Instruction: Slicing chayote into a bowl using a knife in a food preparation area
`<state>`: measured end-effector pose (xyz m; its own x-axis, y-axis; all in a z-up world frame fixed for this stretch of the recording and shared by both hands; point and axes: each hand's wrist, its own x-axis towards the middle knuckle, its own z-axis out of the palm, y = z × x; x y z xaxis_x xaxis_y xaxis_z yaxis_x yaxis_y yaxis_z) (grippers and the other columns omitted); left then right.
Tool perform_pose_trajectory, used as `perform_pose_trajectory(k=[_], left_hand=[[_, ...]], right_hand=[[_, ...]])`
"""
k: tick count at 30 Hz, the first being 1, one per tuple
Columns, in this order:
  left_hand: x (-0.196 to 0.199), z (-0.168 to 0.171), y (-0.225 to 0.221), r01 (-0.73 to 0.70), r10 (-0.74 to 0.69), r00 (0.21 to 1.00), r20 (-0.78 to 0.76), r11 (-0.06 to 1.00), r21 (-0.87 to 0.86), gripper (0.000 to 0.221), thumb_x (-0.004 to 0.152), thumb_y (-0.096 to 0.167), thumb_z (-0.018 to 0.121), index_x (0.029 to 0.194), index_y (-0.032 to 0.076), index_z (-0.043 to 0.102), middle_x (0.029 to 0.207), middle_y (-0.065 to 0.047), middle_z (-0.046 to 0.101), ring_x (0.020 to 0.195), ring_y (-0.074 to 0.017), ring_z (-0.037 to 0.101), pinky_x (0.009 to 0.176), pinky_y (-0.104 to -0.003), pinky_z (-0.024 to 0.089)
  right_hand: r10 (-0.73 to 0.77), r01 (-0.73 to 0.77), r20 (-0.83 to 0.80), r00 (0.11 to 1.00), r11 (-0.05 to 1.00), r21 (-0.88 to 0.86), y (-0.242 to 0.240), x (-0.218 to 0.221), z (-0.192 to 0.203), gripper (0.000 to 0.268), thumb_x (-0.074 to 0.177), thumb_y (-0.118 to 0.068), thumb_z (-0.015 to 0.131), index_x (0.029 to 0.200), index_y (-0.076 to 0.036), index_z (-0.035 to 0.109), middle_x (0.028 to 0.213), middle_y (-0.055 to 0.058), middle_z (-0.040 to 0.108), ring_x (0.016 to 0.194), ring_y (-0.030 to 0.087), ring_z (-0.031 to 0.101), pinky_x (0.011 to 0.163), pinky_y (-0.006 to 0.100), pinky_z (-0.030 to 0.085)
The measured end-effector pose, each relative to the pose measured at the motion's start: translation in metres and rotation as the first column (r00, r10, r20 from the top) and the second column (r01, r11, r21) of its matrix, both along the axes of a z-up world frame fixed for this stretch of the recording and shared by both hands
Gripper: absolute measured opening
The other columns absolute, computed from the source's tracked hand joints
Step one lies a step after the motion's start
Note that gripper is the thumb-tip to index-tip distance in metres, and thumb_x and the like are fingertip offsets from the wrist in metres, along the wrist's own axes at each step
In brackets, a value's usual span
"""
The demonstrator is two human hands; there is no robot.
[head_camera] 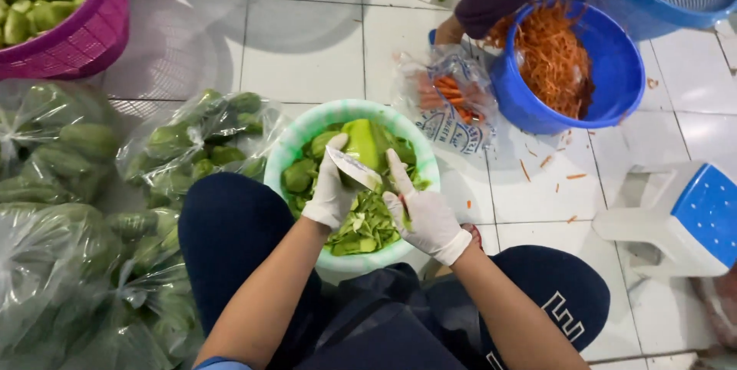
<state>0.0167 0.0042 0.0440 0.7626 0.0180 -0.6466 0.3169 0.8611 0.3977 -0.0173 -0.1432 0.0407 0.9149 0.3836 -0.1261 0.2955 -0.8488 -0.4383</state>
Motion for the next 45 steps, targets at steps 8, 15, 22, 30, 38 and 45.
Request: perform_pose_trajectory(k=[8, 15, 22, 30, 38, 45], left_hand=[[-0.012, 0.059, -0.003, -0.025, 0.022, 0.999, -0.039, 0.996, -0.089, 0.023, 0.071, 0.026, 0.075, 0.076, 0.01, 0.06, 0.064, -0.005, 0.06, 0.054, -0.0133, 0.059, 0.06, -0.028, 0.054], [-0.007, 0.001, 0.011, 0.09, -0.089, 0.994, -0.066, 0.996, -0.002, 0.038, 0.071, 0.036, 0.072, 0.09, 0.005, 0.063, 0.081, -0.01, 0.065, 0.067, -0.0195, 0.064, 0.068, -0.034, 0.054], [-0.008, 0.002, 0.008, 0.044, -0.042, 0.998, -0.036, 0.997, 0.056, 0.021, 0.072, 0.027, 0.072, 0.078, 0.01, 0.062, 0.071, -0.007, 0.06, 0.059, -0.0182, 0.06, 0.059, -0.032, 0.052], [-0.018, -0.012, 0.008, 0.089, -0.09, 0.996, -0.004, 0.988, 0.123, 0.029, 0.069, 0.033, 0.074, 0.087, 0.013, 0.063, 0.082, -0.008, 0.063, 0.072, -0.0212, 0.062, 0.07, -0.039, 0.053], [-0.016, -0.006, 0.017, 0.076, -0.071, 0.996, -0.05, 0.992, 0.104, 0.034, 0.068, 0.028, 0.075, 0.092, 0.007, 0.063, 0.089, -0.016, 0.061, 0.08, -0.0297, 0.062, 0.075, -0.051, 0.051], [-0.024, -0.012, 0.016, 0.169, -0.173, 0.985, 0.005, 0.966, 0.197, 0.036, 0.067, 0.031, 0.074, 0.094, 0.01, 0.063, 0.091, -0.011, 0.062, 0.084, -0.0254, 0.062, 0.077, -0.049, 0.051]], right_hand=[[0.031, -0.031, -0.038, 0.999, 0.999, 0.013, -0.007, -0.002, 0.0, 0.068, 0.089, -0.036, 0.036, 0.149, -0.028, 0.006, 0.087, 0.024, 0.067, 0.072, 0.043, 0.065, 0.07, 0.052, 0.052], [0.038, -0.038, 0.062, 0.997, 0.999, 0.004, -0.006, -0.006, -0.043, 0.068, 0.088, -0.038, 0.038, 0.149, -0.025, 0.009, 0.067, 0.012, 0.067, 0.065, 0.038, 0.065, 0.066, 0.049, 0.054], [0.019, -0.072, 0.32, 0.947, 0.985, 0.155, -0.007, -0.001, -0.077, 0.06, 0.087, -0.035, 0.044, 0.144, -0.024, 0.028, 0.058, 0.008, 0.063, 0.053, 0.033, 0.064, 0.054, 0.045, 0.054], [-0.073, 0.019, 0.353, 0.933, 0.988, 0.154, -0.001, 0.003, -0.09, 0.049, 0.087, -0.037, 0.049, 0.132, -0.021, 0.042, 0.07, 0.005, 0.066, 0.06, 0.03, 0.066, 0.057, 0.041, 0.055], [0.05, -0.048, -0.134, 0.99, 0.999, 0.018, 0.003, -0.001, -0.016, 0.065, 0.091, -0.038, 0.035, 0.147, -0.029, 0.004, 0.069, 0.016, 0.066, 0.07, 0.045, 0.063, 0.076, 0.054, 0.051], [0.001, -0.028, 0.142, 0.99, 0.982, 0.187, -0.005, -0.001, -0.1, 0.056, 0.089, -0.031, 0.045, 0.141, -0.023, 0.025, 0.066, 0.017, 0.063, 0.061, 0.044, 0.062, 0.06, 0.053, 0.052]])
